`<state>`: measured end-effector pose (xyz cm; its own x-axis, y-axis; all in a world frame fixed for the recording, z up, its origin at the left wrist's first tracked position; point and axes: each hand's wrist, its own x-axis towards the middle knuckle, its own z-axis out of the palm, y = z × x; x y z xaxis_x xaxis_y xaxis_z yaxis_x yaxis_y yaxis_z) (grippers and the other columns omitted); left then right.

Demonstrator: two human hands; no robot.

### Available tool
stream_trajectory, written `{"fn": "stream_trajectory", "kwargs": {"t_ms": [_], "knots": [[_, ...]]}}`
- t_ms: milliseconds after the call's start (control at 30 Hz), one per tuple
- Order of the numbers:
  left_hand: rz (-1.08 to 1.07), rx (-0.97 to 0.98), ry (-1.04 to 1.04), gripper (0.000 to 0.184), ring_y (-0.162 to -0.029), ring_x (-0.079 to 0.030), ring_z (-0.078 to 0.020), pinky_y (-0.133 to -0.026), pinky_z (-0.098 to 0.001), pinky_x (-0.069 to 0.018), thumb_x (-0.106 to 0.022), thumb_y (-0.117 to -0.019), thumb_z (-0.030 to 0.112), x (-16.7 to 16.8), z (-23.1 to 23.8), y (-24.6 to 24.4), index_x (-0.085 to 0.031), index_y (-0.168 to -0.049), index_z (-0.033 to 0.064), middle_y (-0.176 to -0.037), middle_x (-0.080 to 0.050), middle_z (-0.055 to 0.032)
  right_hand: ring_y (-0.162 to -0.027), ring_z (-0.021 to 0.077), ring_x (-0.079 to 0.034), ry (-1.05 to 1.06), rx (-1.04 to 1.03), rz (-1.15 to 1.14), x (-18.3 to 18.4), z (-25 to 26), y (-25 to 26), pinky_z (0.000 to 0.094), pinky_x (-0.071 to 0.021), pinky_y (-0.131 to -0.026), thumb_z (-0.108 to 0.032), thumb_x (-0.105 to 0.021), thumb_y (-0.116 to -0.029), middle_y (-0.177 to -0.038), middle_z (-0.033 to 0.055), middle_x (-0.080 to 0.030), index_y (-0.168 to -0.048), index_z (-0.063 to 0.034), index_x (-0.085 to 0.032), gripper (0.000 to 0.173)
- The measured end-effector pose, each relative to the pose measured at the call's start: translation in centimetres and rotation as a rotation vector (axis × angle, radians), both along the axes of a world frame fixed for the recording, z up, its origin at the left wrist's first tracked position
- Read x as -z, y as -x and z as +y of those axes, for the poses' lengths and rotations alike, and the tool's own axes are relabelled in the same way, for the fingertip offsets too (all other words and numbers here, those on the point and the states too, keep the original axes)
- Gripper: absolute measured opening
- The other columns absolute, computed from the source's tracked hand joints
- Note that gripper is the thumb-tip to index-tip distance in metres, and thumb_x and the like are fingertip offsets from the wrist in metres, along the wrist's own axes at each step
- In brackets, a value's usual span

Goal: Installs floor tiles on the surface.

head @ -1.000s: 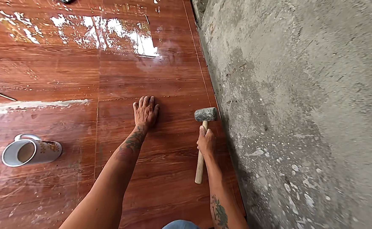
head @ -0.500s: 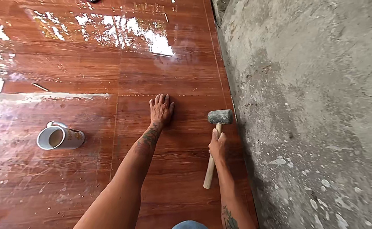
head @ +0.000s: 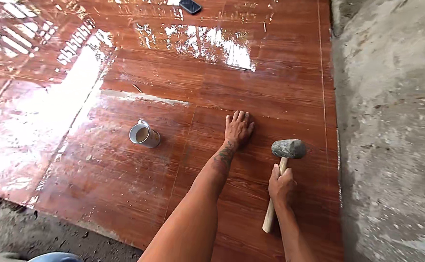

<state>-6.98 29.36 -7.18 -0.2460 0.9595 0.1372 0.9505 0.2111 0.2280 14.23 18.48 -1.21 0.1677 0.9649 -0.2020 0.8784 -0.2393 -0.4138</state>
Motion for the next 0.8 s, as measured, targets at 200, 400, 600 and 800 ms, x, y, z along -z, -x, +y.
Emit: {"fn": "stream_trajectory", "kwargs": {"t_ms": [200, 400, 600, 800], "knots": [[-0.094, -0.365, 0.010, 0.072, -0.155, -0.026, -0.0329, -0.123, -0.0645, -0.0126, -0.028, -0.1022, 0.062, 0.3, 0.9, 0.6, -0.041, -0.157, 0.0186, -0.166, -0.033, -0.0102, -0.089, 0.0395, -0.072, -0.044, -0.007, -0.015, 0.2, 0.3, 0.2, 0.0564, -0.0559, -0.076, -0.041, -0.048, -0.1091, -0.091, 0.0227, -0.070, -0.120, 0.0027, -0.061, 0.047], [-0.118, -0.356, 0.011, 0.092, -0.157, -0.020, -0.0338, -0.127, -0.0542, -0.0115, -0.030, -0.0996, 0.069, 0.7, 0.5, 1.9, -0.030, -0.159, -0.0007, -0.168, -0.025, -0.0199, -0.089, 0.0384, -0.072, -0.040, -0.002, -0.033, 0.2, 0.3, 0.3, 0.0551, -0.0565, -0.076, -0.041, -0.049, -0.1087, -0.091, 0.0216, -0.071, -0.119, 0.0013, -0.061, 0.045], [-0.034, -0.430, 0.040, 0.099, -0.157, -0.020, -0.0367, -0.125, -0.0590, -0.0129, -0.026, -0.0944, 0.079, 0.8, -3.0, 8.1, -0.028, -0.161, 0.0046, -0.168, -0.023, -0.0221, -0.090, 0.0390, -0.072, -0.036, 0.004, -0.034, 0.4, 0.3, 0.3, 0.0555, -0.0560, -0.076, -0.040, -0.049, -0.1086, -0.092, 0.0219, -0.070, -0.118, 0.0010, -0.061, 0.044], [-0.040, -0.568, 0.106, 0.105, -0.156, -0.015, -0.0446, -0.124, -0.0625, -0.0093, -0.026, -0.0869, 0.087, 0.2, -2.5, 9.1, -0.027, -0.163, 0.0144, -0.167, -0.016, -0.0283, -0.092, 0.0387, -0.072, -0.024, 0.010, -0.049, 0.3, 0.3, 0.3, 0.0554, -0.0563, -0.077, -0.042, -0.049, -0.1085, -0.093, 0.0219, -0.071, -0.118, 0.0002, -0.061, 0.045]]}}
